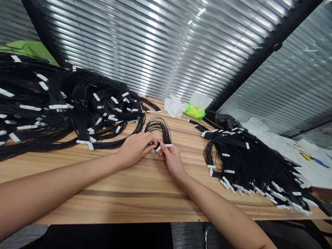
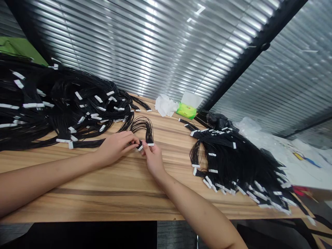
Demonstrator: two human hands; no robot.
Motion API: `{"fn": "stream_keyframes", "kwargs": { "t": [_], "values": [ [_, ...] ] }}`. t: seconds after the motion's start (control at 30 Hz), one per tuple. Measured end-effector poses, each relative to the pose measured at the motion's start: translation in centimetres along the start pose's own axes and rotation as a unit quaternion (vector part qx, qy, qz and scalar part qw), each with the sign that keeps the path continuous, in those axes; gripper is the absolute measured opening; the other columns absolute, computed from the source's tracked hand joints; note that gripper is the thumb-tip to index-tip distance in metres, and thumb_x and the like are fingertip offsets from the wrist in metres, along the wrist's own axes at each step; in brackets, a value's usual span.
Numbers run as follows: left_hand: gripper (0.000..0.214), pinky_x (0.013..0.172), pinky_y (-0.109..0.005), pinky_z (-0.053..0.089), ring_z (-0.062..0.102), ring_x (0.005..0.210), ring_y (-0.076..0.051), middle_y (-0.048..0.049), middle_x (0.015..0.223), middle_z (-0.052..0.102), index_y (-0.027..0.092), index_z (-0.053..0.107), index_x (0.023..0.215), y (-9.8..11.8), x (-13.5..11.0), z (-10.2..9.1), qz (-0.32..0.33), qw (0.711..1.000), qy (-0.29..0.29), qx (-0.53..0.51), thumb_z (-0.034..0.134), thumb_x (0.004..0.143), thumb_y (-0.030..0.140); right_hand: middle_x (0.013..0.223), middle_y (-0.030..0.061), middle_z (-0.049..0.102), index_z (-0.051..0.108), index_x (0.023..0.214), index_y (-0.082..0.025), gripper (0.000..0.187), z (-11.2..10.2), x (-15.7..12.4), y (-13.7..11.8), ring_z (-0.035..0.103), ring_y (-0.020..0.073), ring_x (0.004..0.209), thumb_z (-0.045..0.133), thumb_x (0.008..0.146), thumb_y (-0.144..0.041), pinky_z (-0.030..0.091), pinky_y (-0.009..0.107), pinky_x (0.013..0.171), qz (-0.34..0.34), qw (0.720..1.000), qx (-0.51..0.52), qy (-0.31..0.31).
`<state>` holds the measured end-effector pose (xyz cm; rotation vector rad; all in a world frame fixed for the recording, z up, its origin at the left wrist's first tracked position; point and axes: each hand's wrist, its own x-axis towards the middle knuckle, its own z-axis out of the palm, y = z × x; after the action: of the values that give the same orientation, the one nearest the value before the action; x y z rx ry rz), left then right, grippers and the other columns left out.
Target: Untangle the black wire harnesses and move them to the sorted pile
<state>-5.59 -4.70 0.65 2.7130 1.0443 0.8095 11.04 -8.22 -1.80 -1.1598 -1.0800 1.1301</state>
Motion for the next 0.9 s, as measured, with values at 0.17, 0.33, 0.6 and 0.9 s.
{"fn": "stream_keyframes", "kwargs": {
  "t": [0.17, 0.33, 0.6, 0.9],
  "values": [
    [0.017, 0.073, -0.030, 0.036, 0.057, 0.084, -0.017, -0.0006, 0.090, 0.064, 0.019, 0.058, 0.088, 0.1, 0.0, 0.0, 0.002, 1.000, -0.006, 0.021, 0.047, 0.093, 0.032, 0.050, -0.0040, 0.053, 0.061, 0.066, -0.016, 0.034, -0.1, 0.2, 0.3, 0.046, 0.0102, 0.051, 0.067, 0.072, -0.049, 0.036, 0.025, 0.055, 0.002, 1.000, 0.001, -0.009],
    [0.021, 0.070, -0.032, 0.031, 0.052, 0.073, -0.016, -0.0012, 0.076, 0.060, 0.018, 0.055, 0.075, 0.3, -0.1, -0.2, 0.087, 0.993, 0.044, 0.067, 0.047, 0.091, 0.029, 0.049, -0.0046, 0.054, 0.063, 0.072, -0.016, 0.032, -0.1, -0.2, 0.0, 0.046, 0.0098, 0.049, 0.069, 0.072, -0.048, 0.036, 0.024, 0.055, 0.012, 0.999, 0.044, 0.012],
    [0.025, 0.068, -0.033, 0.028, 0.050, 0.066, -0.014, 0.0010, 0.065, 0.063, 0.019, 0.060, 0.071, -0.2, -0.2, -0.1, 0.117, 0.987, 0.079, 0.082, 0.051, 0.090, 0.033, 0.055, -0.0087, 0.051, 0.058, 0.073, -0.019, 0.027, -0.2, 0.1, -0.8, 0.040, 0.0053, 0.046, 0.078, 0.065, -0.035, 0.036, 0.021, 0.050, 0.076, 0.963, 0.258, 0.028],
    [0.023, 0.080, -0.036, 0.036, 0.057, 0.083, -0.020, -0.0048, 0.079, 0.067, 0.017, 0.064, 0.072, -2.1, 0.5, 0.1, -0.107, 0.985, 0.118, -0.069, 0.051, 0.086, 0.030, 0.049, -0.0100, 0.048, 0.057, 0.062, -0.018, 0.023, -0.1, -0.4, -1.3, 0.032, 0.0032, 0.042, 0.075, 0.072, -0.025, 0.044, 0.023, 0.061, 0.161, 0.912, 0.369, -0.084]
  ]
}}
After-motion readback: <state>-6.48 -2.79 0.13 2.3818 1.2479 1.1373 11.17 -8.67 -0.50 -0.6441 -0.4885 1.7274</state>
